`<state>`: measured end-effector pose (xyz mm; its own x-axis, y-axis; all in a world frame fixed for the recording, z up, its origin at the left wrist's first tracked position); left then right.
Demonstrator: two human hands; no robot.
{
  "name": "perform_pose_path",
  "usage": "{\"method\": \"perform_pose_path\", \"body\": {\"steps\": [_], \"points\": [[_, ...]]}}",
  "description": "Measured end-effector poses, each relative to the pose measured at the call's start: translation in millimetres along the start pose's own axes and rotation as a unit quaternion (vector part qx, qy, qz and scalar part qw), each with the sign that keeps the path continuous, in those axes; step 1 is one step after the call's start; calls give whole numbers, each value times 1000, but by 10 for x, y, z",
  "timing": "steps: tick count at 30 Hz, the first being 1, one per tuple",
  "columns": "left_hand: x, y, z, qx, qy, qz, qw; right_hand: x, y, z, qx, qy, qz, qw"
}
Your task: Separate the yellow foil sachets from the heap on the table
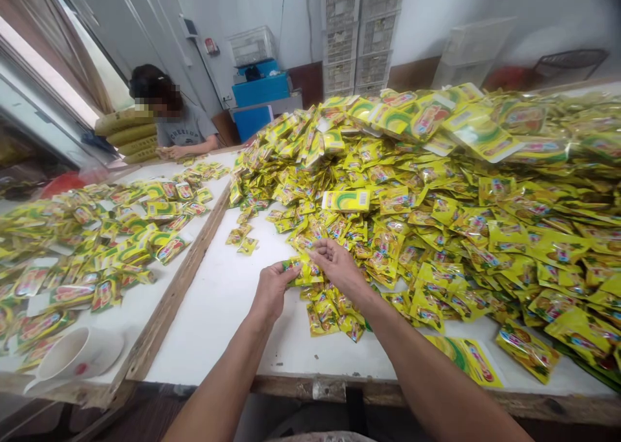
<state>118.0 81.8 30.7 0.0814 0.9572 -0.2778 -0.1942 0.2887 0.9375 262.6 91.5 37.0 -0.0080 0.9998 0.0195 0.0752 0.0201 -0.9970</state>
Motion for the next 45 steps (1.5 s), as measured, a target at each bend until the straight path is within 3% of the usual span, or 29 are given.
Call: {"method": "perform_pose_path", "body": {"steps": [5,10,12,13,15,17,19,20,22,23,25,27,30,32,34,36,39,45], "points": [[122,82,141,41,-33,27,998,-39,-110,-45,-69,-16,7,997],[345,432,389,78,-96,-15,992,19,-148,-213,-55,112,-9,992],[505,645,511,157,-107,26,981,30,-160,-274,-79,149,5,986],[594,755,587,221,-97,81,967,29,-167,-289,-100,157,10,982],[760,933,788,370,-65,234,896,18,-173,-282,-141,151,8,978],[899,981,1052,508,-67,349,785,5,-161,-240,-171,129,0,977],[1011,898,1322,606,-109,388,686,-4,-132,-190,-190,107,-9,976],[1052,834,1438,639,-129,390,650,-5,-118,-169,-196,96,-14,976],[1091,723,1605,678,-145,385,609,-4,-96,-142,-206,77,-24,975],[1086,696,1649,684,-137,385,605,-2,-92,-138,-209,71,-26,975],[1029,714,1643,664,-102,390,630,2,-97,-145,-210,70,-17,975],[933,809,1505,602,-49,396,692,5,-114,-161,-198,76,3,977],[777,939,1090,443,19,364,819,11,-130,-181,-160,84,32,983],[684,924,748,312,29,295,903,22,-127,-189,-125,86,32,988],[587,820,429,207,17,198,958,36,-112,-193,-93,86,24,992],[474,676,174,151,3,108,983,47,-97,-196,-75,83,17,994],[297,488,-72,115,-5,37,993,50,-105,-209,-83,68,-11,994],[93,242,-275,187,-11,39,981,58,-150,-317,-40,158,-33,986]]}}
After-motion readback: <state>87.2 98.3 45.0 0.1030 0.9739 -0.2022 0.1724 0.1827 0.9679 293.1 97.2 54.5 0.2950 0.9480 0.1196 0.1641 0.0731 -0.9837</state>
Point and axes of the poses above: each hand's wrist, its own x-axis towards the middle knuckle, its own z-axis out of the palm, y = z × x, the point moved 2 cm from there along x, towards the middle knuckle, and after that the axes turned 3 degrees about x, right-handed, at the moved point
